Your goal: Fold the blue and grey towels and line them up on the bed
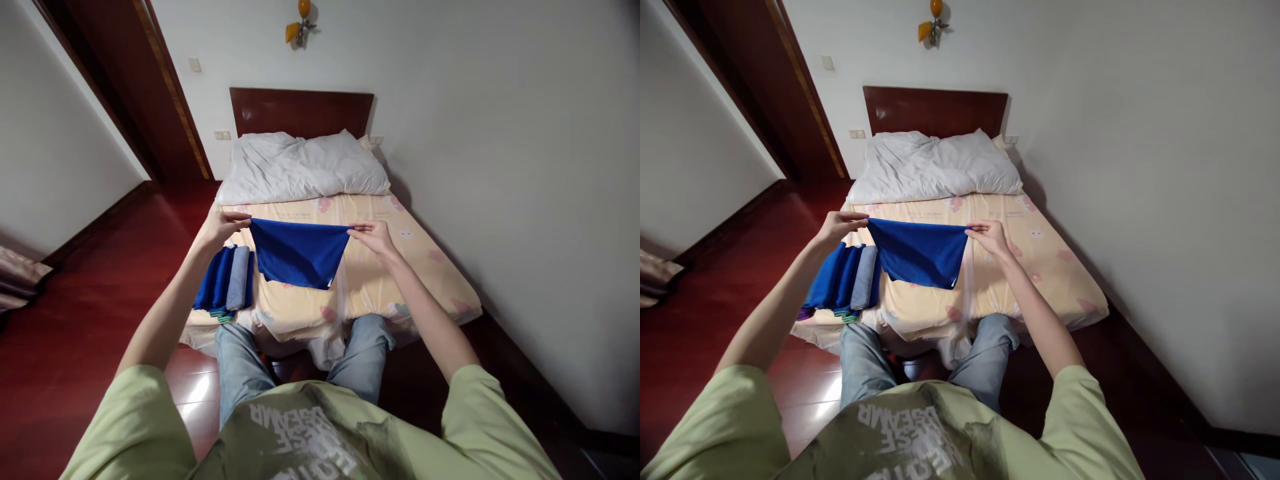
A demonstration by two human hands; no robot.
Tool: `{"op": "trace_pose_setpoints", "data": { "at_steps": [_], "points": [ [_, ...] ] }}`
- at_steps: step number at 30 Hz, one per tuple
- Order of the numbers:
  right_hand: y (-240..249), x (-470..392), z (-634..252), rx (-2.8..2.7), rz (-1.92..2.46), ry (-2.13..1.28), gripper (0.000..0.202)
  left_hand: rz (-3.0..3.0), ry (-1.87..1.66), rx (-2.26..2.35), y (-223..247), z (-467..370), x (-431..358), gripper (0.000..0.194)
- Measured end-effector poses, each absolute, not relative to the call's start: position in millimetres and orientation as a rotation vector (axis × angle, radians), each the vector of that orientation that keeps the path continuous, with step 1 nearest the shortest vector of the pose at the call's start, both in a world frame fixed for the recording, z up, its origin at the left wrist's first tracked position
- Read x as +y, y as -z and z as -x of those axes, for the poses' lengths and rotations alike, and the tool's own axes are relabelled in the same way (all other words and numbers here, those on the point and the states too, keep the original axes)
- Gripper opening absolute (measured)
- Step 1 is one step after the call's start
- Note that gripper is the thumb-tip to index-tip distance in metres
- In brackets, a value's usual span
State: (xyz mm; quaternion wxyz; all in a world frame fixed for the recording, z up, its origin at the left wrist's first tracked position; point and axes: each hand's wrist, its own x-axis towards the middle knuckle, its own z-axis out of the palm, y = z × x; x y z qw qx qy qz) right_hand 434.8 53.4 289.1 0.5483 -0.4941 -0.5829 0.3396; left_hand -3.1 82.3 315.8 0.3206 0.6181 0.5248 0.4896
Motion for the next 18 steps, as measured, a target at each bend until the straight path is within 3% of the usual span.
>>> {"op": "trace_pose_setpoints", "data": {
  "at_steps": [9, 18],
  "points": [
    [-302.2, 32.4, -442.5, -1.339, 1.166, -0.885, 0.055, -1.468, -1.189, 1.292, -314.0, -8.6, 69.2, 0.057],
    [-310.1, 0.7, -465.2, -1.315, 1.225, -1.074, 0.050, -1.146, -1.027, 1.199, -311.2, -22.3, 40.8, 0.027]
  ]
}}
